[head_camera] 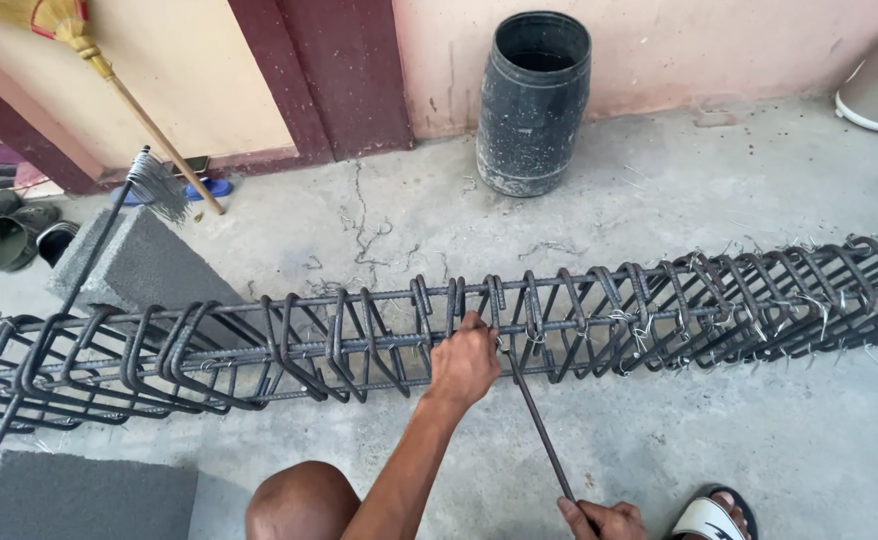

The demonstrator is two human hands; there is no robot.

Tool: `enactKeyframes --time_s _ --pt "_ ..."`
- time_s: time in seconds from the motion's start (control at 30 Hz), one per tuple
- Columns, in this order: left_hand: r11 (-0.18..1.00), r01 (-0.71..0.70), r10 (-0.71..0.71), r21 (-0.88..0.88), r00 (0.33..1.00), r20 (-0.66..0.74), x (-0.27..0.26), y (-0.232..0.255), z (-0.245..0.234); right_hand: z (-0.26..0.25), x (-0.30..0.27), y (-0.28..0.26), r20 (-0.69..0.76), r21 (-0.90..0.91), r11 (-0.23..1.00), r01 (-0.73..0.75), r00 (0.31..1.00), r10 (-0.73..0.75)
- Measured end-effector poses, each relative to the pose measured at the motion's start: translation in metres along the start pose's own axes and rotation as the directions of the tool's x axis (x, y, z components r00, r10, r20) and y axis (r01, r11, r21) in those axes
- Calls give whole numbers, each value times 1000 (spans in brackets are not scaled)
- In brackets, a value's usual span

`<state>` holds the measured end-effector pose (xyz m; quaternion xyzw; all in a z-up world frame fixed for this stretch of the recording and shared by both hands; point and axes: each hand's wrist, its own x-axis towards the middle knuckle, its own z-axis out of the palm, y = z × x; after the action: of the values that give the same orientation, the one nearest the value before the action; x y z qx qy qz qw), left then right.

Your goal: The person ties a rebar cage using wire and a metal hook tool. They wrap the wire around the intersections of the rebar and twist it to secure the structure.

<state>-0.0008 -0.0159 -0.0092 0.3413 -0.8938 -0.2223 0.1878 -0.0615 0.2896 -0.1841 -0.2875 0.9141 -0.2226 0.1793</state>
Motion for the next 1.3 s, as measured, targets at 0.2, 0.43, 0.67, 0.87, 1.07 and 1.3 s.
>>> enactKeyframes --time_s 0.2,0.43,0.67,0.87,1.07,1.3 --pt "1000 6 -6 0 1000 -7 3 -2 5 61 36 56 309 701 696 -156 946 -99" --pt "999 26 -27 22 1000 12 2 -3 6 131 71 107 557 811 387 -438 781 -283" --pt "999 36 -35 16 999 -10 2 -4 4 114 48 62 462 857 22 -514 750 -473" --pt "999 -17 18 28 999 -26 11 -9 1 100 74 83 386 922 191 -336 774 -501" --pt "996 20 -25 -87 999 -48 7 -8 -10 10 59 46 409 766 607 -211 889 -208" --pt "994 -38 38 -106 999 -10 2 0 -18 -6 32 40 277 634 732 -251 957 89"
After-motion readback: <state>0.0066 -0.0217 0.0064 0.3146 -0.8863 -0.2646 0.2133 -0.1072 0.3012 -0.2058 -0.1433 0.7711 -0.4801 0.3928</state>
